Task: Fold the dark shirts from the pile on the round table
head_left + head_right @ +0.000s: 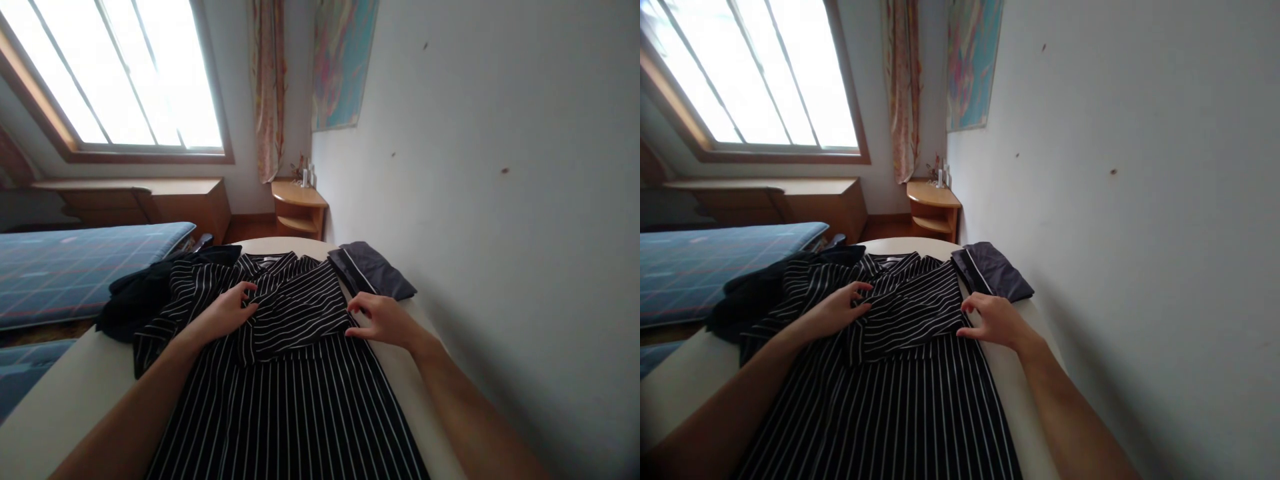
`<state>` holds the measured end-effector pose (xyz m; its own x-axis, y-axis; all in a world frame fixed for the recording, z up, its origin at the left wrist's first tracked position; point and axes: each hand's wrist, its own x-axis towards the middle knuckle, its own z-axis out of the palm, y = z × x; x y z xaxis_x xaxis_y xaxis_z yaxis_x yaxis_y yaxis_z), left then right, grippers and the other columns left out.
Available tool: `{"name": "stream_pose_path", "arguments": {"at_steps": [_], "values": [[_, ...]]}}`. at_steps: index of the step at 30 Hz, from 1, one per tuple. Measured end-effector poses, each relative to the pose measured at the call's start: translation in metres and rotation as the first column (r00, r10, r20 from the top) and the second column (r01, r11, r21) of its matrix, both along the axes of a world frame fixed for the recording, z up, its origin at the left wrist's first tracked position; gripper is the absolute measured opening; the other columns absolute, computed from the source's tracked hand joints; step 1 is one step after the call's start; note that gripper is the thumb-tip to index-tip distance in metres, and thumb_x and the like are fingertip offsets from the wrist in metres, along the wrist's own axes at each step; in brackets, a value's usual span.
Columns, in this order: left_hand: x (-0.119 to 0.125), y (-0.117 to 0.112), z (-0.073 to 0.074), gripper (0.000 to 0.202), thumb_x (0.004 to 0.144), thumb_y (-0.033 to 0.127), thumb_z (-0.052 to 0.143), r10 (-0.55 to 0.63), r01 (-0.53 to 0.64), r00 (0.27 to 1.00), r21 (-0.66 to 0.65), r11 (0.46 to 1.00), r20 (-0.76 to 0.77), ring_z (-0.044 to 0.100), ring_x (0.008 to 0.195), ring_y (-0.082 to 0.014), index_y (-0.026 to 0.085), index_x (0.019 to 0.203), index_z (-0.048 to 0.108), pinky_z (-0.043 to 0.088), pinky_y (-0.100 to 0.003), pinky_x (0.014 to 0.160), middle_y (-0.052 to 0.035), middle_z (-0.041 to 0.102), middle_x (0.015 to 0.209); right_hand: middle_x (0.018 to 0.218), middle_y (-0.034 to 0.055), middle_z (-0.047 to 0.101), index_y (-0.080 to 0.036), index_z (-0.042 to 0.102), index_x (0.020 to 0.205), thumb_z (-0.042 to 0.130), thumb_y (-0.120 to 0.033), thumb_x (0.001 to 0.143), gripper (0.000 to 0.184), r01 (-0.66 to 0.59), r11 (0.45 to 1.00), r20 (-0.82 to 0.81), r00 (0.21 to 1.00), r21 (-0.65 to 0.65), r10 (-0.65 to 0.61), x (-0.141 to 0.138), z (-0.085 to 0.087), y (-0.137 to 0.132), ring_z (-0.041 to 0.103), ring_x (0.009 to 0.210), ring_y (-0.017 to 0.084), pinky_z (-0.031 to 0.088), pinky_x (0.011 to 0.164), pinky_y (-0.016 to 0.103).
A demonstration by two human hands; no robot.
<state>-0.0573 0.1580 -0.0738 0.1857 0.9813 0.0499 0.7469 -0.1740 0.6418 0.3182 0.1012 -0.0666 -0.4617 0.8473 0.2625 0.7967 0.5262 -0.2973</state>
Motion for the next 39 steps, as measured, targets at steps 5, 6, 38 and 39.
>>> {"name": "stream_pose_path", "arguments": {"at_steps": [5, 6, 38, 39], "values": [[0.001, -0.002, -0.005, 0.067, 0.078, 0.056, 0.059, -0.041, 0.034, 0.996, -0.093, 0.995, -0.074, 0.067, 0.079, -0.0258, 0.013, 0.129, 0.055, 0.05, -0.034, 0.075, -0.0041, 0.068, 0.081, 0.095, 0.0007, 0.068, -0.023, 0.068, 0.093, 0.065, -0.018, 0.079, 0.015, -0.05, 0.999, 0.113, 0.992, -0.002, 0.05, -0.01, -0.004, 0.0, 0.063, 0.077, 0.014, 0.045, 0.07, 0.025], [0.002, -0.003, -0.004, 0.066, 0.077, 0.055, 0.059, -0.043, 0.036, 0.996, -0.095, 0.995, -0.083, 0.067, 0.081, -0.0262, 0.014, 0.129, 0.056, 0.05, -0.034, 0.075, -0.0041, 0.068, 0.081, 0.092, 0.0002, 0.067, -0.023, 0.068, 0.089, 0.062, -0.015, 0.078, 0.015, -0.045, 0.999, 0.12, 0.992, -0.005, 0.045, -0.009, -0.005, 0.0, 0.062, 0.074, 0.014, 0.044, 0.069, 0.024], [0.044, -0.038, -0.021, 0.106, 0.079, 0.08, 0.053, -0.323, 0.313, 0.85, -0.094, 0.945, -0.415, 0.001, 0.148, -0.0455, 0.022, 0.16, 0.016, 0.017, -0.065, 0.114, -0.0209, 0.01, 0.163, 0.161, 0.0091, 0.03, -0.03, 0.039, 0.153, 0.051, -0.057, 0.095, 0.065, -0.002, 0.989, 0.119, 0.993, -0.148, 0.02, -0.038, -0.032, -0.001, 0.018, 0.15, 0.037, 0.024, 0.119, 0.056], [0.044, -0.038, -0.022, 0.109, 0.077, 0.082, 0.053, -0.327, 0.315, 0.847, -0.1, 0.944, -0.419, 0.001, 0.148, -0.0461, 0.022, 0.16, 0.016, 0.017, -0.067, 0.114, -0.0216, 0.009, 0.163, 0.161, 0.0092, 0.03, -0.031, 0.039, 0.153, 0.052, -0.058, 0.093, 0.067, -0.007, 0.988, 0.122, 0.992, -0.153, 0.026, -0.038, -0.031, -0.002, 0.018, 0.15, 0.038, 0.024, 0.119, 0.057]]}}
